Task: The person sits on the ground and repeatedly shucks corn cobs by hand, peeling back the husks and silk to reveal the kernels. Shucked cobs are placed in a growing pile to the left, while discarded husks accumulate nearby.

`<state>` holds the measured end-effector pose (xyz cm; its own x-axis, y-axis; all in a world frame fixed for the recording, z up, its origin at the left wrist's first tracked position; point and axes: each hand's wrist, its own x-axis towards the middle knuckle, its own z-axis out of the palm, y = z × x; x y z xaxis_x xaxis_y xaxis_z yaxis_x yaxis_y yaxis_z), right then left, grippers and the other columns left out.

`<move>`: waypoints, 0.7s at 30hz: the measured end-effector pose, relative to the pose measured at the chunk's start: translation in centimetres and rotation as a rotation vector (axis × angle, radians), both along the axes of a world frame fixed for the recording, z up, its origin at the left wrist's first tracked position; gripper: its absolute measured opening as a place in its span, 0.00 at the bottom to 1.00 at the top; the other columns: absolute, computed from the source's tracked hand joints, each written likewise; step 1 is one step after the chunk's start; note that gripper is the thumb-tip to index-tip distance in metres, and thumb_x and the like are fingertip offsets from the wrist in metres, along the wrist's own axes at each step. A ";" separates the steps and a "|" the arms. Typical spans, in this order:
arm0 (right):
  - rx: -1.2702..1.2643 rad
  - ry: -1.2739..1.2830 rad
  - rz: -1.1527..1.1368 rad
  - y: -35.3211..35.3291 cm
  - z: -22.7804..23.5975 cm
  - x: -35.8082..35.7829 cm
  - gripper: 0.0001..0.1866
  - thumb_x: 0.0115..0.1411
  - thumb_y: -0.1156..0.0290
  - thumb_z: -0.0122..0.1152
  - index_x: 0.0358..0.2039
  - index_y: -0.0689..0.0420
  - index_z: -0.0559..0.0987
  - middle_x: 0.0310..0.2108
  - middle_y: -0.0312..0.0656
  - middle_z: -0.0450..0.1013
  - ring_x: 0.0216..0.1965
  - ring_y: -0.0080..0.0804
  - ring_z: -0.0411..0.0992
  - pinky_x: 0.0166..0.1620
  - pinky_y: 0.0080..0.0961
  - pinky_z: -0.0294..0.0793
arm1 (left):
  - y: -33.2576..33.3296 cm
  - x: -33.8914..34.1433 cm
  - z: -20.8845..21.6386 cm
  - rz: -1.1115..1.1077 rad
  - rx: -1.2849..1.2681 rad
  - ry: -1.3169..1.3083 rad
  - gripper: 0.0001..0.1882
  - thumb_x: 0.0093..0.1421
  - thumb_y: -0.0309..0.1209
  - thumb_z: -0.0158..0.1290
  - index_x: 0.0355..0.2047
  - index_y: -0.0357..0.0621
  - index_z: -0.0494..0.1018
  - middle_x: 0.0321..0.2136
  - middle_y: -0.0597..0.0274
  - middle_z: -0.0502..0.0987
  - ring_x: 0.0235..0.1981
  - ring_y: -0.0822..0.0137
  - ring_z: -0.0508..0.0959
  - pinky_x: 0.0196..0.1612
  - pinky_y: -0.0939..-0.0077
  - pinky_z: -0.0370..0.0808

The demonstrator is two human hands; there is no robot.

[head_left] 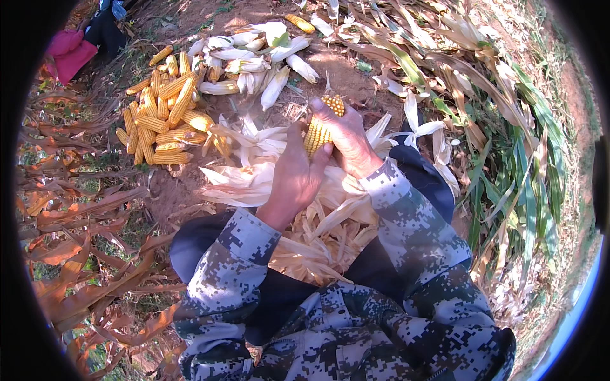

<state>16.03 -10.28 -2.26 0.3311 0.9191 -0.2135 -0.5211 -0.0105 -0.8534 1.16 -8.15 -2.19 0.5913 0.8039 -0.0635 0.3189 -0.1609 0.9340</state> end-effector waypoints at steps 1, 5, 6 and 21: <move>-0.019 0.035 -0.015 -0.1 -0.1 -0.1 0.21 0.67 0.52 0.70 0.46 0.56 0.77 0.36 0.36 0.78 0.35 0.27 0.77 0.40 0.27 0.80 | -0.3 0.1 -0.6 0.021 0.078 -0.035 0.35 0.71 0.44 0.54 0.66 0.32 0.56 0.49 0.31 0.78 0.49 0.35 0.81 0.53 0.50 0.76; 0.044 0.501 0.022 -0.3 -0.8 -0.5 0.20 0.73 0.51 0.59 0.48 0.57 0.79 0.40 0.39 0.80 0.43 0.33 0.79 0.51 0.33 0.79 | -0.7 0.1 -2.0 0.080 0.130 -0.195 0.38 0.71 0.43 0.56 0.69 0.30 0.54 0.51 0.32 0.78 0.51 0.40 0.82 0.53 0.55 0.77; 0.079 0.507 0.023 -0.3 -0.9 -0.5 0.20 0.73 0.51 0.60 0.48 0.57 0.79 0.40 0.39 0.81 0.43 0.33 0.79 0.51 0.33 0.79 | -0.7 0.1 -2.1 0.079 0.110 -0.229 0.38 0.71 0.42 0.56 0.69 0.30 0.53 0.51 0.32 0.78 0.52 0.41 0.82 0.54 0.57 0.77; 0.092 0.631 -0.177 -0.3 -2.8 1.3 0.16 0.79 0.61 0.46 0.52 0.63 0.72 0.49 0.53 0.77 0.49 0.49 0.79 0.56 0.50 0.80 | -0.4 1.5 -2.4 -0.020 -0.214 -0.583 0.25 0.74 0.37 0.53 0.63 0.33 0.67 0.53 0.57 0.76 0.54 0.68 0.74 0.59 0.70 0.71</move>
<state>17.37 -10.59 -5.08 0.3155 0.8863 -0.3391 -0.9088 0.1794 -0.3766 2.67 -8.56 -4.58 0.5919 0.7976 0.1159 -0.2542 0.0483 0.9659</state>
